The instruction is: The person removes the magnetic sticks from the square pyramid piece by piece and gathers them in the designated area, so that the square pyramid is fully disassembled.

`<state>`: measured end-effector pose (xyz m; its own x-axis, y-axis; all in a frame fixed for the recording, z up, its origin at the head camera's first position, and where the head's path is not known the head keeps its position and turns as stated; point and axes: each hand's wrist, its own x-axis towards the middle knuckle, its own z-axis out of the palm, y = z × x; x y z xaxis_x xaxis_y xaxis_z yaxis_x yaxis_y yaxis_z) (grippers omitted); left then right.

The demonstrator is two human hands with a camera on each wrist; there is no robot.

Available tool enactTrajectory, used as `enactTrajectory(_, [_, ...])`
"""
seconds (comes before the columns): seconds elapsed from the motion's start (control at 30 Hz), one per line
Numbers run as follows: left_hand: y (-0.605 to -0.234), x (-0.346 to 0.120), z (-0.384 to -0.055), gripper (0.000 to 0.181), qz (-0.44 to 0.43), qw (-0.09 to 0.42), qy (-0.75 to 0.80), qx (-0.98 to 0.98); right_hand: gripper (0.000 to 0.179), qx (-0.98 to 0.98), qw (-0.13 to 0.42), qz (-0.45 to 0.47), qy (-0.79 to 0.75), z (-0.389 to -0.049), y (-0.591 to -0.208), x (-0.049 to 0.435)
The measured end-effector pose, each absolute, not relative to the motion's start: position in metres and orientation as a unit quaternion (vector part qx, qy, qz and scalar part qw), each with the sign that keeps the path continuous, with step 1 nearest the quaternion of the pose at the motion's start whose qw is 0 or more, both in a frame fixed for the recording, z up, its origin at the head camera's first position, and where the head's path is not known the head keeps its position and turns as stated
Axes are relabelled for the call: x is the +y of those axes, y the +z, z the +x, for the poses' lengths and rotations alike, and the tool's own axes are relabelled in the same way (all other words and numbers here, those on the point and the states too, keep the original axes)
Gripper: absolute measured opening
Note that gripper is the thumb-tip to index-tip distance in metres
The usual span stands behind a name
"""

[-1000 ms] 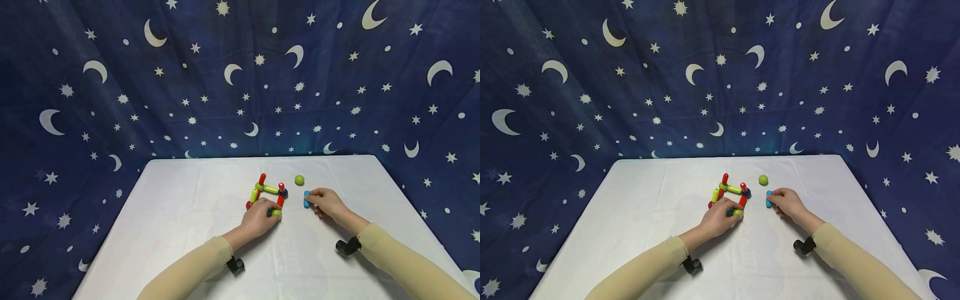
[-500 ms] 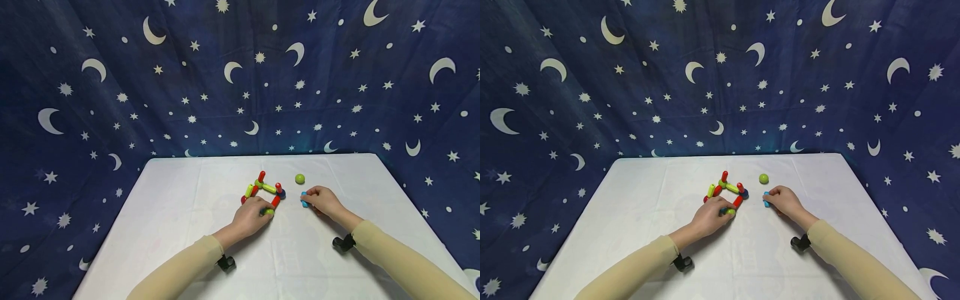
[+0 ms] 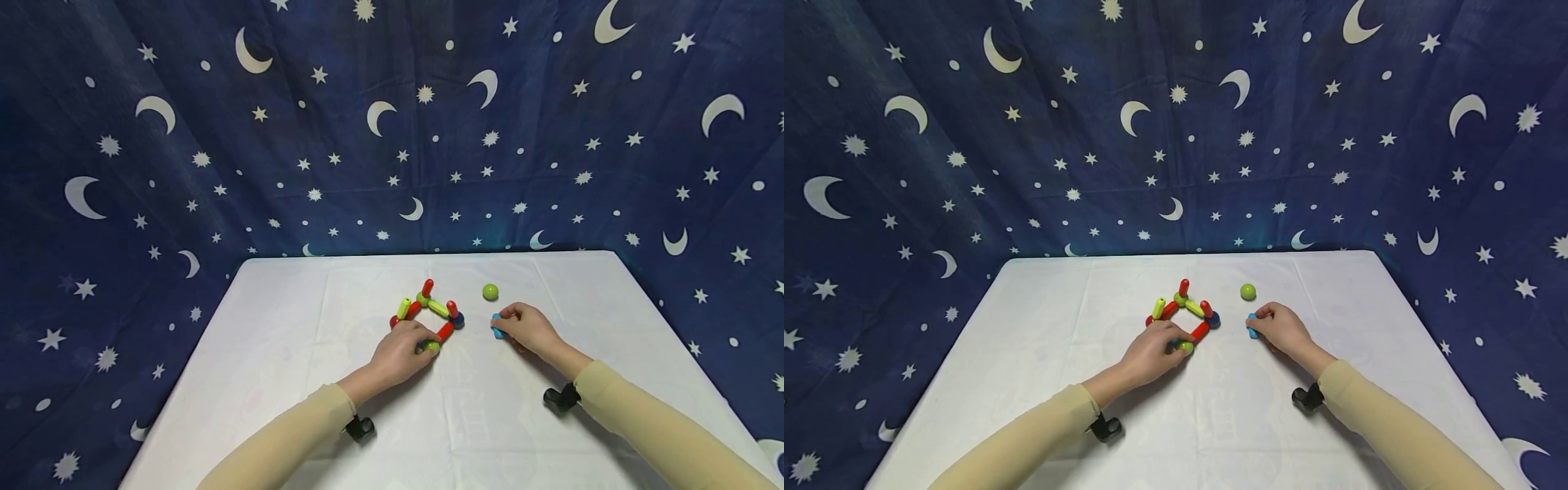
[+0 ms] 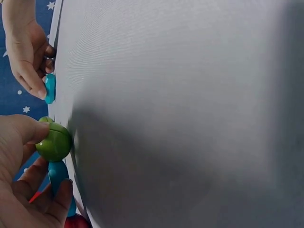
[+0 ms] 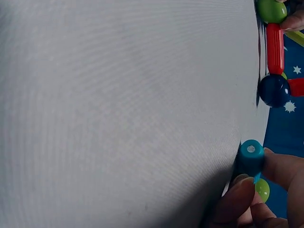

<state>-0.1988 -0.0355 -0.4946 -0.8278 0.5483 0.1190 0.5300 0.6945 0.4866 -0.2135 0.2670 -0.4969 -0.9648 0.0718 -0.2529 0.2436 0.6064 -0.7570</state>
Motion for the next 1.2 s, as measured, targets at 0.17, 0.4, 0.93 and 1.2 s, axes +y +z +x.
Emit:
enactTrajectory(0.17, [-0.493, -0.039, -0.198, 0.022, 0.293, 0.017, 0.256, 0.921, 0.045, 0.888, 0.096, 0.085, -0.442, -0.214, -0.497, 0.267])
enactTrajectory(0.4, [-0.491, -0.052, -0.200, 0.023, 0.302, 0.010, 0.237, 0.924, 0.041, 0.897, 0.009, 0.050, -0.439, -0.213, -0.492, 0.264])
enactTrajectory(0.93, [-0.493, -0.092, -0.211, 0.013, 0.297, -0.013, 0.225, 0.928, 0.042, 0.894, 0.029, -0.113, -0.432, -0.213, -0.476, 0.164])
enactTrajectory(1.2, [-0.492, -0.098, -0.214, 0.012, 0.291, -0.013, 0.224, 0.930, 0.022, 0.896, 0.019, -0.089, -0.435, -0.215, -0.480, 0.154])
